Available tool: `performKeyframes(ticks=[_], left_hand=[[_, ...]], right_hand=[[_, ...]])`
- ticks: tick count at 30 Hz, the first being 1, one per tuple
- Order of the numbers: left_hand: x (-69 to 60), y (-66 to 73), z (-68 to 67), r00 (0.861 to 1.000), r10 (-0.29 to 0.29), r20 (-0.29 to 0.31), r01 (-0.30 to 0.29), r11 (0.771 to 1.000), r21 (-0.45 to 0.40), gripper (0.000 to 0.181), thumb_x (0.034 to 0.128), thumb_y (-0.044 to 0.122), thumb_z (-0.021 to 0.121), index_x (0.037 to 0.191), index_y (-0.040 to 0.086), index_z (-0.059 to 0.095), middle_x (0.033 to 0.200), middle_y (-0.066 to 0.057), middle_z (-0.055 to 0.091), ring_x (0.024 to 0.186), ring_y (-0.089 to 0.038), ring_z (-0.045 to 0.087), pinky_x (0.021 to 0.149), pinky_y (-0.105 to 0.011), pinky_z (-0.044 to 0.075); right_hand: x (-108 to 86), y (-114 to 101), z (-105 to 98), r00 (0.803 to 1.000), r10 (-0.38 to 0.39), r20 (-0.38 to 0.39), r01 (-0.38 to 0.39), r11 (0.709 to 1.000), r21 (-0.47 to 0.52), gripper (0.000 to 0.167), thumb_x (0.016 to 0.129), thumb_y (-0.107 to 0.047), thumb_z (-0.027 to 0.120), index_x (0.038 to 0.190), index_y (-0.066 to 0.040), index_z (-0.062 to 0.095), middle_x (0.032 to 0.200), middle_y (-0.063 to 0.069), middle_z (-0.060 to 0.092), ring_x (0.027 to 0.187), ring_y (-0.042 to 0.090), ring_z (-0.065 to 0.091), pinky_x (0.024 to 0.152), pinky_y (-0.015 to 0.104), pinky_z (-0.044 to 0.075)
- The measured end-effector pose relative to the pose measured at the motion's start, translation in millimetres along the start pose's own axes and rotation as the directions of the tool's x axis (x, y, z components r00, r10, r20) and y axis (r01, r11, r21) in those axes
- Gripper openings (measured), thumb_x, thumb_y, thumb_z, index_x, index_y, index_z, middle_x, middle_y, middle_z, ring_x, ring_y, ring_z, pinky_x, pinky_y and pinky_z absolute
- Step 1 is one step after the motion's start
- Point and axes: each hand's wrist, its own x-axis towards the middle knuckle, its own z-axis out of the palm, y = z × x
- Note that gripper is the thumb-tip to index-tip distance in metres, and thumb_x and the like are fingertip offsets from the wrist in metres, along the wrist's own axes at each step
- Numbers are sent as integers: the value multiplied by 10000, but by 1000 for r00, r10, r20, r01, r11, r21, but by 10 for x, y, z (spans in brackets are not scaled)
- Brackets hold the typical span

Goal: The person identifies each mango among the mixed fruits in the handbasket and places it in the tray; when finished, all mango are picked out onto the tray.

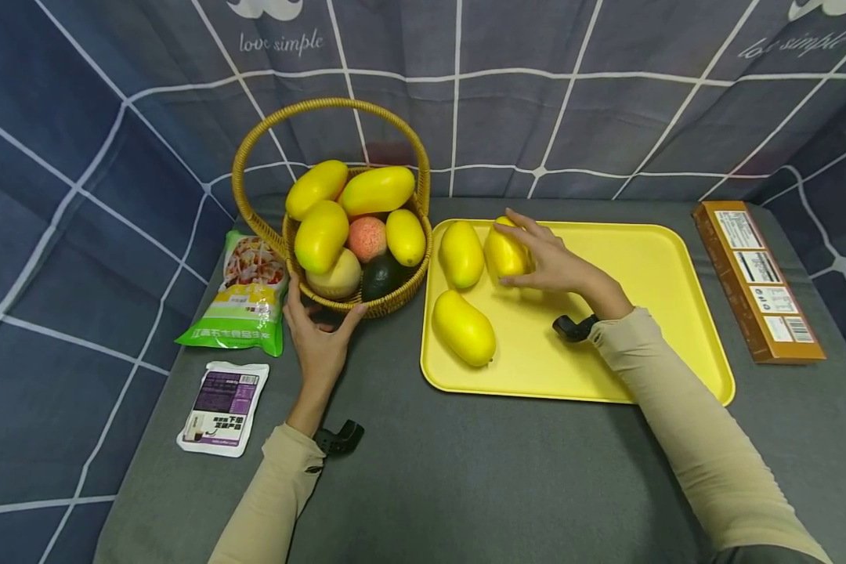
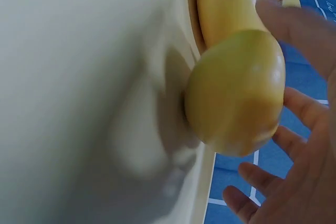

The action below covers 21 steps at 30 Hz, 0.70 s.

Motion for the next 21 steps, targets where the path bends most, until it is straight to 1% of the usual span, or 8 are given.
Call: performKeyframes(ticks=[3,8,13,17,21], left_hand=[[0,-2,1,1000,3,1,-3,1000,1,1054,755,312,857,1569,276,188,1491,-81,312,1148,-236,460,720,-318,447],[0,-2,1,1000,5,0,-5,1000,0,1048,758,316,854,1569,272,191,1494,-77,310,1145,-236,463,721,-319,450],[-7,8,-1,1000,6,1,-6,1000,-4,1048,758,316,854,1568,277,190,1494,-83,310,1142,-241,464,719,-298,443],[-13,10,0,1000,6,2,-6,1000,0,1058,751,312,859,1568,279,188,1495,-84,310,1140,-241,463,714,-275,437],[-9,10,-1,1000,3,4,-3,1000,-2,1052,757,312,855,1569,281,187,1505,-80,300,1145,-236,456,716,-292,439]], right_hand=[[7,0,11,1000,-9,-18,9,1000,-2,874,818,-279,805,1536,-153,323,1647,84,105,1459,444,152,1086,703,149],[10,-3,29,1000,17,-14,-17,1000,-3,866,821,-297,804,1534,-173,329,1650,59,111,1462,431,153,1095,701,139],[-2,-35,29,999,30,-12,-30,1000,-4,869,821,-311,802,1536,-173,327,1644,97,119,1469,430,135,1109,693,121],[1,-108,8,999,-3,-49,3,1000,3,860,817,-287,809,1527,-156,344,1639,108,131,1472,422,133,1124,672,114],[62,-267,-13,995,-63,-83,63,998,-2,844,820,-289,807,1523,-155,359,1638,100,140,1472,402,151,1127,660,120]])
